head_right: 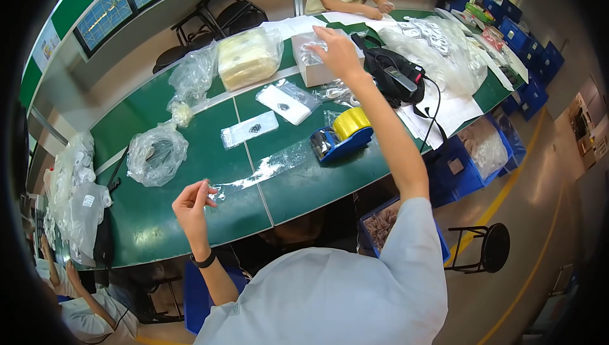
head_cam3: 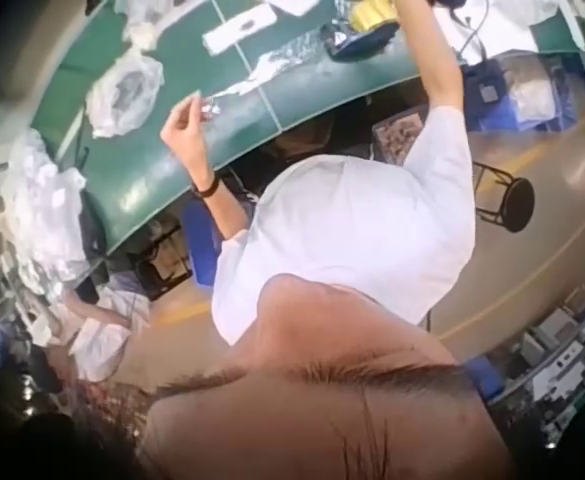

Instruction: Packaging small white components into plastic zip bags on an assembly line.

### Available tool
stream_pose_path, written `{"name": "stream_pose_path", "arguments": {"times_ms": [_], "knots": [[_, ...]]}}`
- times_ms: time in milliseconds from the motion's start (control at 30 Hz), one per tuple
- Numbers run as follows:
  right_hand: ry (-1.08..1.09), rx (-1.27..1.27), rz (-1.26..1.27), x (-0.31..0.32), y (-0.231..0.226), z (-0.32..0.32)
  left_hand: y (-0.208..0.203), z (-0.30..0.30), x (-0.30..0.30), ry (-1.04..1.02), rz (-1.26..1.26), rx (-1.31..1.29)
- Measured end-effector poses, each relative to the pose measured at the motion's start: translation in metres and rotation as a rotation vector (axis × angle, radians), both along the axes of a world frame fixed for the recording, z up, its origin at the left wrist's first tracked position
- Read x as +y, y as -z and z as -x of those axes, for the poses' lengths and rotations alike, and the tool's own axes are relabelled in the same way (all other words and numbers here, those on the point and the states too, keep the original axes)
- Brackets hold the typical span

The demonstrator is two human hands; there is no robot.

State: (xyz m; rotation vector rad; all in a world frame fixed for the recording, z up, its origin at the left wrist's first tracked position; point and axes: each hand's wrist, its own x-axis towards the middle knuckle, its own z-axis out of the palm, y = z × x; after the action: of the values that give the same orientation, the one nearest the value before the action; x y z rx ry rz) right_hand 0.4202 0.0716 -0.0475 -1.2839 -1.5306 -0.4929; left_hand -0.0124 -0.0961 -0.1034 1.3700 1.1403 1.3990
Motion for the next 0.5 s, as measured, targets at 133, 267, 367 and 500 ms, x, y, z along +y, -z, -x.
{"name": "stream_pose_path", "arguments": {"times_ms": [133,267,367,500], "knots": [[0.216,-0.518,0.454,0.015,0.019,-0.035,0.012,0.013,-0.005,-0.010,-0.012,0.006],[0.006,-0.475,1.066,0.006,0.060,-0.060,0.014,0.018,-0.008,-0.048,0.005,-0.002],[0.131,-0.786,0.822,0.002,0.091,-0.062,0.020,0.016,-0.007,-0.014,0.009,-0.038],[-0.003,-0.609,0.892,0.000,0.078,-0.061,0.022,0.009,-0.009,0.043,0.010,-0.038]]}}
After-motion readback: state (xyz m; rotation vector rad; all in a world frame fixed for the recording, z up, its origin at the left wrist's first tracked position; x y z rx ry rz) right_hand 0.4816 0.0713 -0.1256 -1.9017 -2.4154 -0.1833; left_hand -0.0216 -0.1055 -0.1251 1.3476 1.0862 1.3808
